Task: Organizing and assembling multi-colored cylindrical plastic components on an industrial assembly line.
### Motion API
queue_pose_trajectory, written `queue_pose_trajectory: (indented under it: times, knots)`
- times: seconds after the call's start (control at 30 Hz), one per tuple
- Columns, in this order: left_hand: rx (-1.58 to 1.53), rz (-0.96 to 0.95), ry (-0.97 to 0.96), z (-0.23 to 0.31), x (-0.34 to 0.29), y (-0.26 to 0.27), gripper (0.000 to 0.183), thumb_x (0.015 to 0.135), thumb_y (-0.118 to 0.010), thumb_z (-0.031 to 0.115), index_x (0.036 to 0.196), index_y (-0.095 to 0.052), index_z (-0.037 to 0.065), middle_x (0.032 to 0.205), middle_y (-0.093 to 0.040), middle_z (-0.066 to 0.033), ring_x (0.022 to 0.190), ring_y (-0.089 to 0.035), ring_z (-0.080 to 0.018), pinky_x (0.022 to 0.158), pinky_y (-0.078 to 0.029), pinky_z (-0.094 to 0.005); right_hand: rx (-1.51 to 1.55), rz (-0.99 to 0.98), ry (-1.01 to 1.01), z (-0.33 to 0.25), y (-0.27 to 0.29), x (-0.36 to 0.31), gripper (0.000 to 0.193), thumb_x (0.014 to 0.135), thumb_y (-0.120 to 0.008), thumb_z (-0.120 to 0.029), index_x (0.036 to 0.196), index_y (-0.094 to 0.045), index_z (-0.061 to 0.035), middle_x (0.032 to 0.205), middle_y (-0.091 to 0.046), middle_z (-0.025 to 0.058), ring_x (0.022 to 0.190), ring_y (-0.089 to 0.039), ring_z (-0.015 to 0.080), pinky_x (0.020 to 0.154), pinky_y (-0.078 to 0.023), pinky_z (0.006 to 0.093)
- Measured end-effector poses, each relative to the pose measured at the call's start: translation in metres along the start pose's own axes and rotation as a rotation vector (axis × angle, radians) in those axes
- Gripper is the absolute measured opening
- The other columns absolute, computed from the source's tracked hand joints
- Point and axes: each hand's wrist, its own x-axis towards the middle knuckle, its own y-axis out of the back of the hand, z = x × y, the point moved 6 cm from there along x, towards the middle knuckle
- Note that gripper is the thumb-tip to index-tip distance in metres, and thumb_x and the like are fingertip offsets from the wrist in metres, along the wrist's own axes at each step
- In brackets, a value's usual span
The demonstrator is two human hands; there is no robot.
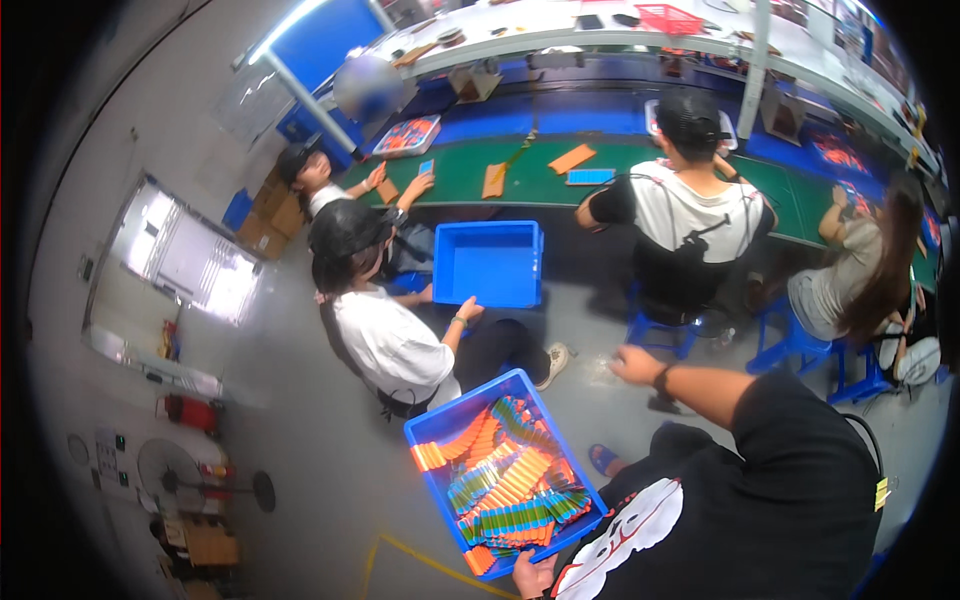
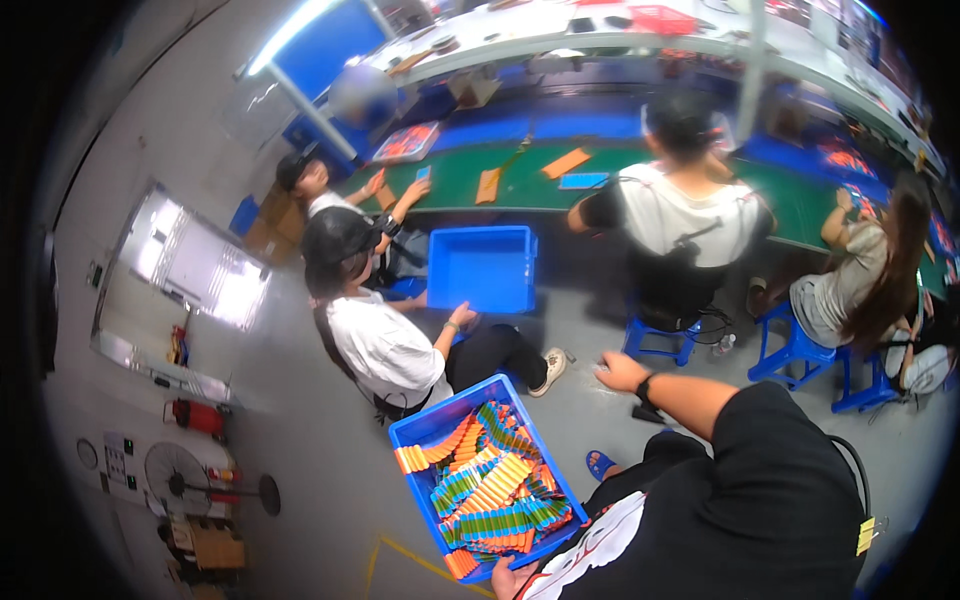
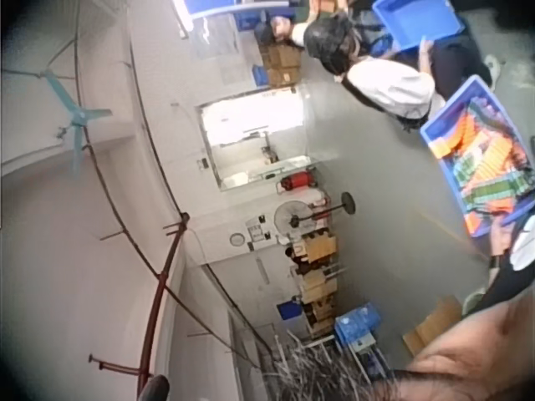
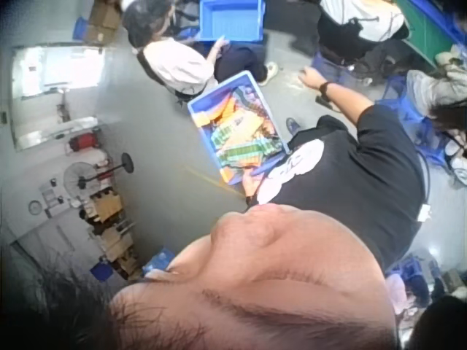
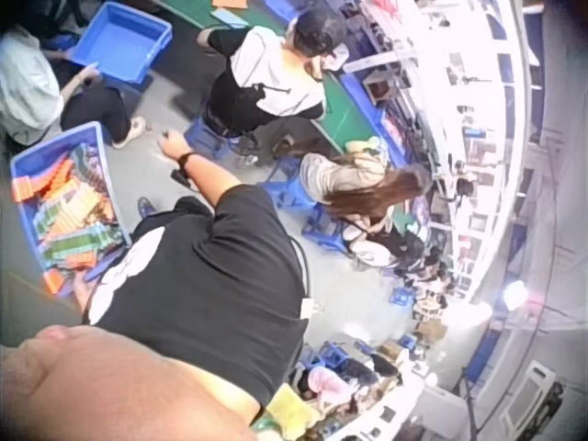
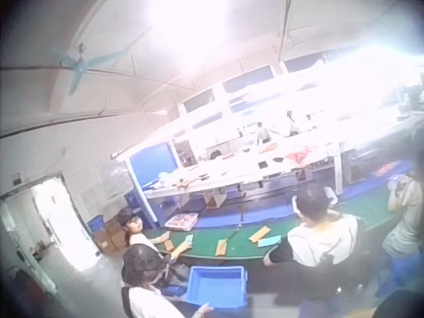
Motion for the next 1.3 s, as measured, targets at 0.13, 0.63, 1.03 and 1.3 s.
queue_pose_trajectory:
  times: [0.13,0.63,1.03,1.3]
  knots:
    - [-0.248,-0.146,0.343,0.04,-0.024,-0.007,0.049,0.081,-0.05,0.0,0.13,-0.046,-0.001,0.139,-0.049,-0.021,0.13,-0.045,-0.042,0.108,-0.032,-0.0688,-0.02,0.004,-0.484,0.057,0.005,-0.218,0.04,0.085,-0.054,-0.031,0.102,-0.064,0.0035,0.104,-0.066,0.0288,0.101,-0.062,0.0426,0.089,-0.049,0.0477]
    - [1.282,-0.799,0.141,-0.001,-0.305,-0.195,0.024,0.097,-0.052,0.02,0.108,-0.058,0.0,0.111,-0.061,-0.0188,0.106,-0.056,-0.0283,0.103,-0.043,-0.0482,0.48,0.423,-1.138,0.083,0.115,-0.89,0.041,0.096,-0.052,-0.034,0.123,-0.063,-0.0053,0.124,-0.063,0.0187,0.115,-0.057,0.0369,0.099,-0.044,0.0445]
    - [1.343,-0.822,0.864,-0.372,-0.552,-0.389,0.026,0.089,-0.05,0.005,0.113,-0.05,-0.003,0.116,-0.057,-0.0192,0.113,-0.055,-0.038,0.105,-0.04,-0.0621,0.987,1.024,-1.571,0.109,0.113,-1.247,0.028,0.097,-0.053,-0.025,0.108,-0.069,-0.0037,0.088,-0.069,0.0118,0.08,-0.065,0.0204,0.074,-0.052,0.0346]
    - [1.646,-0.992,0.979,-0.615,-0.739,-0.456,0.036,0.089,-0.049,0.002,0.124,-0.048,-0.004,0.124,-0.054,-0.0191,0.115,-0.055,-0.0366,0.102,-0.044,-0.0585,1.106,1.647,-1.542,0.086,0.17,-1.358,0.021,0.098,-0.052,-0.013,0.106,-0.065,0.0021,0.076,-0.063,0.0063,0.065,-0.06,0.0125,0.059,-0.05,0.0275]
